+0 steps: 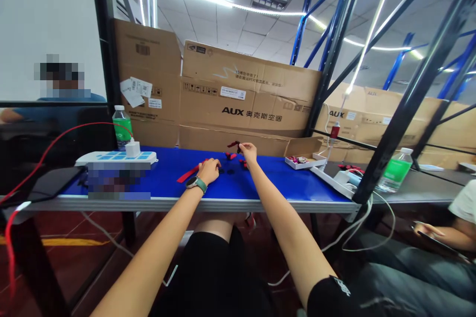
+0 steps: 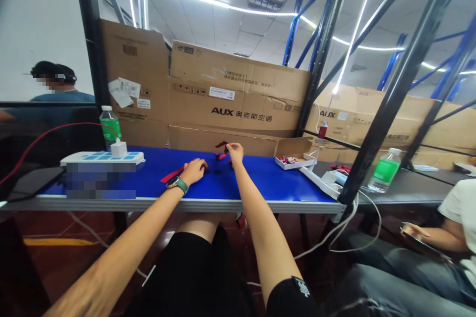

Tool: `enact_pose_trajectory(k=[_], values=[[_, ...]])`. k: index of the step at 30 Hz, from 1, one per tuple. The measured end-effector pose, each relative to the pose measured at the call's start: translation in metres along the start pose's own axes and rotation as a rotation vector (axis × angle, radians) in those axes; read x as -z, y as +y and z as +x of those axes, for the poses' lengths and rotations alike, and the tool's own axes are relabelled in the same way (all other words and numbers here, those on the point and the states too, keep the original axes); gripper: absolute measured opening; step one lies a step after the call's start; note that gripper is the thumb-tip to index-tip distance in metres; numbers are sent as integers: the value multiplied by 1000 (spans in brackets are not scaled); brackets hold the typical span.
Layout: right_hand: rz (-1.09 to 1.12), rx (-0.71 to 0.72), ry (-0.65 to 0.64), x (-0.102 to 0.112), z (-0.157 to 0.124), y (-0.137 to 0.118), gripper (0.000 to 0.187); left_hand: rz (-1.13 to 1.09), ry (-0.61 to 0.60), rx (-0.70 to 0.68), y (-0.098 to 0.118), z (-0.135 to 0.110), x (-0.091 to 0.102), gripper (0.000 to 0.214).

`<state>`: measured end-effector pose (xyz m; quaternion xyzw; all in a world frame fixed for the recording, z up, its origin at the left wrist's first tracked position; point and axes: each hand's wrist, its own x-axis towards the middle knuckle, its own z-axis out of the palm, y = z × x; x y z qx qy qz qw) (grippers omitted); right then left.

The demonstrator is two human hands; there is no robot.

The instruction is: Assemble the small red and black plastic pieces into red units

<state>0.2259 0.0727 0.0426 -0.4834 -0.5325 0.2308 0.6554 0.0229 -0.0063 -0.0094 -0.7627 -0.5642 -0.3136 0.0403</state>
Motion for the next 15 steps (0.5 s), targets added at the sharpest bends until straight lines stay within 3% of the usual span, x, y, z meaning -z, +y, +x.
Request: enact_pose_trajectory(k=[4, 9, 12, 15], values=[[-400, 80, 67, 9, -13, -4, 14, -6, -2, 1, 3, -1, 3, 25], [-999, 211, -23, 0, -34, -8, 26, -7, 0, -6, 6, -3, 4, 25], [-1141, 380, -236, -18, -36, -7, 35, 4, 0, -11, 7, -3, 4, 26], [-1178, 405, -482, -35, -32, -6, 36, 2, -8, -25, 6, -3, 4, 27]])
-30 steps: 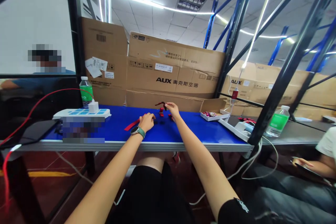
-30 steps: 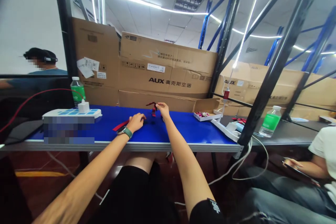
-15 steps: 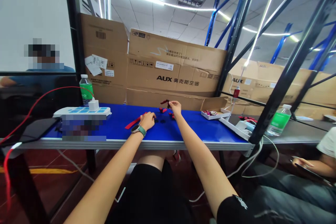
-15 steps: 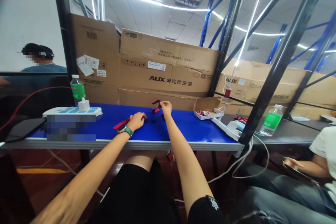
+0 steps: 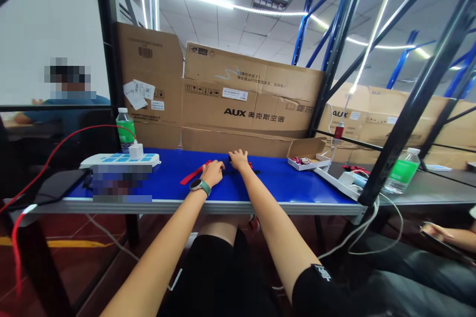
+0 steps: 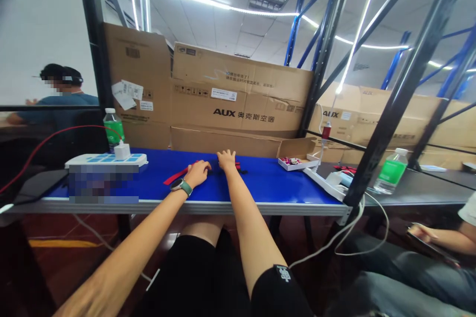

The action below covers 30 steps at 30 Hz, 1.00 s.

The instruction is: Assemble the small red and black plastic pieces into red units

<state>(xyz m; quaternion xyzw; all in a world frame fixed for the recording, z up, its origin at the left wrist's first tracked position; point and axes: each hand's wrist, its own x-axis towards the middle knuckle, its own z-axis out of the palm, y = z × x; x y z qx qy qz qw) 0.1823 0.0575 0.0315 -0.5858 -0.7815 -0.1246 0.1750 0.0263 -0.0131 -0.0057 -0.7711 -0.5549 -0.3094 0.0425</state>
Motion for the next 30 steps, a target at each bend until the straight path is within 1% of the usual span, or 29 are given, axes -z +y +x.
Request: enact_pose_trajectory(k=[1, 2, 3, 4, 5, 6, 7, 9, 11, 12, 13, 15, 17, 18, 20, 23, 25, 30], values=[[40, 0, -19, 0, 4, -3, 32, -6, -7, 1, 0, 0, 1, 26], [119, -18, 0, 0, 7, -5, 27, -14, -13, 3, 0, 0, 1, 25], [243, -47, 48, 1, 10, -7, 22, -22, -13, 10, 0, 0, 2, 25], [411, -79, 115, 3, 11, -9, 20, -31, -2, 20, 1, 0, 4, 25], [610, -106, 187, 5, 11, -11, 22, -45, 26, 32, 1, 0, 5, 25], [828, -121, 235, 7, 9, -11, 27, -67, 69, 48, 2, 0, 7, 24], [1039, -125, 253, 10, 7, -11, 33, -100, 123, 60, 3, 1, 8, 24], [1364, -89, 206, 14, -3, -9, 44, -191, 239, 65, 4, 2, 10, 31], [1553, -43, 129, 17, -15, -2, 50, -292, 327, 34, 5, 4, 11, 51], [1611, -30, 94, 18, -22, 1, 51, -341, 350, 0, 5, 5, 12, 58], [1652, -25, 62, 18, -29, 5, 51, -387, 357, -48, 5, 5, 12, 60], [1698, -38, 10, 19, -40, 12, 52, -449, 331, -161, 5, 7, 12, 50], [1703, -57, -38, 20, -48, 17, 52, -455, 297, -233, 5, 8, 13, 35], [1695, -64, -59, 21, -50, 18, 52, -441, 288, -239, 5, 8, 13, 30], [1678, -72, -86, 23, -53, 20, 51, -406, 285, -214, 4, 8, 13, 27], [1690, -83, -77, 25, -54, 20, 48, -373, 287, -193, 3, 8, 13, 27], [1724, -101, -77, 26, -54, 21, 45, -367, 291, -208, 3, 8, 14, 26], [1853, -159, -139, 23, -53, 23, 35, -387, 310, -237, 3, 7, 14, 24]])
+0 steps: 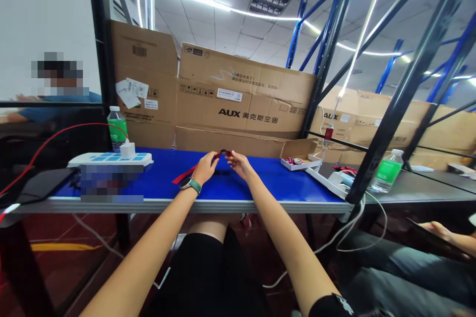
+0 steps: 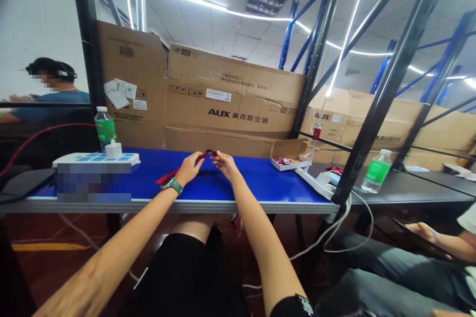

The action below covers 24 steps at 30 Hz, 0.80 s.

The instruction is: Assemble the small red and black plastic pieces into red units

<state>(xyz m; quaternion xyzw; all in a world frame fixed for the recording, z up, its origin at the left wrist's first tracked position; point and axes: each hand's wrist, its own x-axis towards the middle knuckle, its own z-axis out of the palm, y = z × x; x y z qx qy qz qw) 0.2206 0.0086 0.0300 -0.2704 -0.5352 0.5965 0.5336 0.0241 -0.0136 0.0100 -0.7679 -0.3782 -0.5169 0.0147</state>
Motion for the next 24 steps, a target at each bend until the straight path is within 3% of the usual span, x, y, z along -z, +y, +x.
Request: enact_pose_trajectory(k=[4, 10, 17, 24], values=[[11, 5, -9, 3, 2, 3, 33, -65, 33, -26, -1, 0, -2, 23], [-86, 78, -33, 0, 0, 4, 36, -161, 44, -14, 2, -1, -1, 39], [-226, 89, -73, -3, -3, 6, 33, -114, 11, -44, 4, -2, 3, 35], [-257, 107, -104, 0, 1, 10, 28, -47, -4, 24, 6, -2, 2, 31]])
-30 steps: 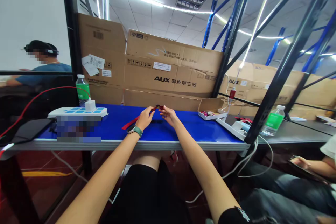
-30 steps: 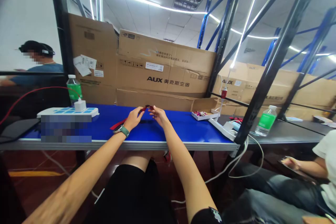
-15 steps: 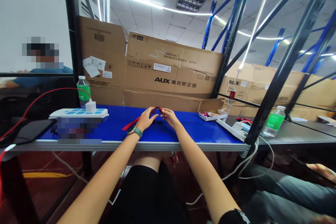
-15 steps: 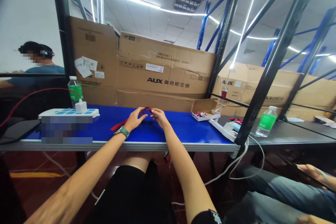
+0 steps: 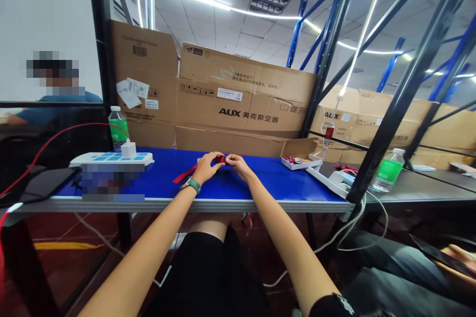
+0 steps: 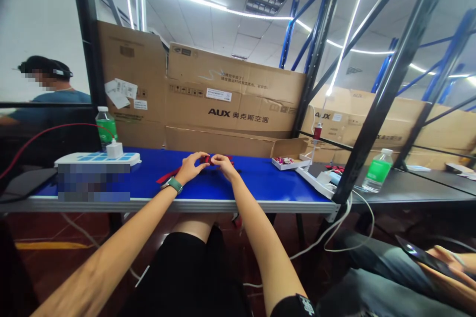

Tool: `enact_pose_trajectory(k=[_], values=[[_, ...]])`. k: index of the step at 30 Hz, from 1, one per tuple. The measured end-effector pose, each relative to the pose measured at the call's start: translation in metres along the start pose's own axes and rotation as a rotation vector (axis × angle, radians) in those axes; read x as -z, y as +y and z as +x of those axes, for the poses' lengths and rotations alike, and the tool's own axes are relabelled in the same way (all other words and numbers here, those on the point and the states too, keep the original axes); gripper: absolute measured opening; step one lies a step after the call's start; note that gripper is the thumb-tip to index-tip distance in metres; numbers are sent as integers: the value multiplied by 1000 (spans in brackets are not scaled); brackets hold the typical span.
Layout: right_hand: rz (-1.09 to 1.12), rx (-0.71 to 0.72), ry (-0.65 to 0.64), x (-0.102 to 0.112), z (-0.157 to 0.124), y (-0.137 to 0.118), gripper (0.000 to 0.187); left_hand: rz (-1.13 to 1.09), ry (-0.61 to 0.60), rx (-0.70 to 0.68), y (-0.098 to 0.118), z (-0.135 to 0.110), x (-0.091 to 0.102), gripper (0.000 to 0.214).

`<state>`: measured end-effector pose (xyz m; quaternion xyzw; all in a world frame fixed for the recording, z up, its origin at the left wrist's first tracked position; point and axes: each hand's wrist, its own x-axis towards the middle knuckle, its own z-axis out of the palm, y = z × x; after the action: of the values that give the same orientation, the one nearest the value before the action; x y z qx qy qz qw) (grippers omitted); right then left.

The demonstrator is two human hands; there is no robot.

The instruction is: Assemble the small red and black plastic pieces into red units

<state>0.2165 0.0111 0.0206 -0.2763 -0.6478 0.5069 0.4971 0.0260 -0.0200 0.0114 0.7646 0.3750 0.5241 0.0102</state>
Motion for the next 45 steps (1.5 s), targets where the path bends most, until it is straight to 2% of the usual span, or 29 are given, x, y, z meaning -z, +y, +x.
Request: enact_pose_trajectory(k=[4, 10, 13, 18, 20, 24, 27, 32, 36, 39, 42, 45], values=[[131, 31, 22, 1, 2, -3, 25, 28, 30, 19, 2, 1, 1, 29], [296, 29, 39, 2, 6, -3, 24, -54, 52, 36, 5, 3, 4, 30], [240, 9, 19, 3, 6, 1, 21, -93, 44, 48, 5, 2, 5, 29], [-61, -11, 6, 1, 4, 6, 26, -48, -16, 42, 6, 1, 5, 23], [-53, 28, 46, -1, 4, 5, 30, -41, -30, 37, 8, 1, 4, 23], [120, 31, 125, -7, 5, 1, 33, -36, 3, 50, 11, 1, 5, 26], [171, -24, 66, -11, 4, -1, 34, -58, 10, 32, 12, 1, 5, 27], [78, -71, 0, -12, 1, 0, 36, -172, -31, -8, 11, 1, 4, 31], [105, -118, 24, -12, -2, -4, 42, -240, 3, 79, 2, 4, 0, 30], [162, -67, -8, -13, -6, -10, 42, -353, 27, 188, -9, 6, -3, 35], [98, 34, -72, -13, -10, -13, 43, -455, -42, 253, -20, 6, -8, 41], [23, 69, -49, -12, -10, -12, 41, -541, -199, 279, -24, 3, -14, 46]])
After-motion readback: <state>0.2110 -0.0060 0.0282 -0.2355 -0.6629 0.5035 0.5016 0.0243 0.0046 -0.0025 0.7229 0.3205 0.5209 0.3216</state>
